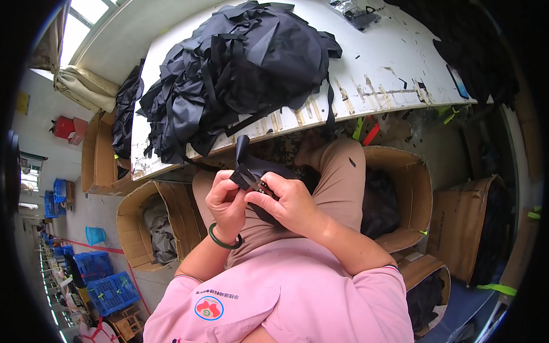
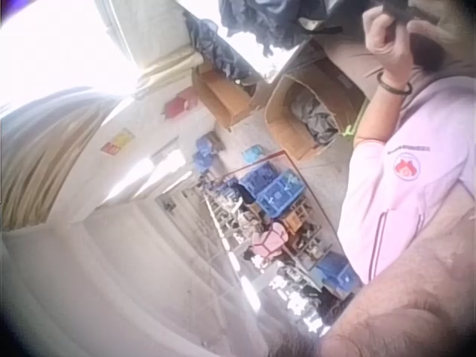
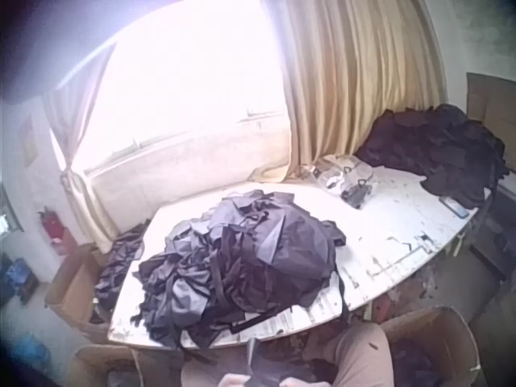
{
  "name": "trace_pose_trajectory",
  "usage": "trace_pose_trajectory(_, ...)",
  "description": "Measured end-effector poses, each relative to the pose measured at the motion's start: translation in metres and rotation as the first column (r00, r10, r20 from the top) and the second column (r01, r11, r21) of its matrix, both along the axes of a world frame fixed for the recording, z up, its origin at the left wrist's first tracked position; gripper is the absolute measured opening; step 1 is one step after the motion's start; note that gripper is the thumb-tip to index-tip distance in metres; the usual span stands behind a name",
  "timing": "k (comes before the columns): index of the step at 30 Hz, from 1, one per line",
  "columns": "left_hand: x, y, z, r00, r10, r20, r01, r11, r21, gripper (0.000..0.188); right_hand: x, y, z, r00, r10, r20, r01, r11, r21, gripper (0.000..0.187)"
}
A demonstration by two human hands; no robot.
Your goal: Manually trimming small black fabric pieces using scissors at a workshop table.
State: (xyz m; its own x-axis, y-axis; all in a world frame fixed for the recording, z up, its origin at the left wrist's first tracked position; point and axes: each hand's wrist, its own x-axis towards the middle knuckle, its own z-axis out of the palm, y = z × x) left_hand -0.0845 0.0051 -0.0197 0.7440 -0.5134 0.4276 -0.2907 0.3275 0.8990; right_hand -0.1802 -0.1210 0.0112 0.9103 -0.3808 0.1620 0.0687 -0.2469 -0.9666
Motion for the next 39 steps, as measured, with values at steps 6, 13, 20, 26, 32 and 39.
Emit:
trace_pose_trajectory(6,0.000,0.001,-0.002,0.999,-0.031,-0.045,0.030,0.999,-0.024,0.021,-0.002,-0.001,-0.002,1.000,-0.003,-0.002,0.003,1.000,0.021,0.031)
trace_pose_trajectory(13,0.002,0.003,-0.006,0.996,-0.086,0.003,0.086,0.996,0.024,0.022,-0.004,-0.002,-0.001,1.000,-0.015,-0.012,0.015,1.000,0.022,0.032)
trace_pose_trajectory(20,0.019,0.008,0.011,0.919,-0.340,-0.201,0.348,0.937,0.003,0.017,-0.014,-0.017,0.005,0.990,0.082,-0.116,-0.061,0.982,0.179,0.031)
trace_pose_trajectory(26,0.036,0.013,0.010,0.782,-0.512,-0.355,0.532,0.845,-0.047,0.011,-0.016,-0.032,0.016,0.964,0.192,-0.186,-0.176,0.980,0.096,0.034)
trace_pose_trajectory(32,0.036,0.011,0.016,0.720,-0.576,-0.388,0.612,0.790,-0.038,0.011,-0.019,-0.039,0.018,0.949,0.191,-0.250,-0.238,0.956,-0.174,0.039)
trace_pose_trajectory(39,0.036,0.011,0.013,0.677,-0.606,-0.418,0.678,0.734,0.035,0.011,-0.019,-0.041,0.022,0.950,0.172,-0.261,-0.265,0.886,-0.380,0.040)
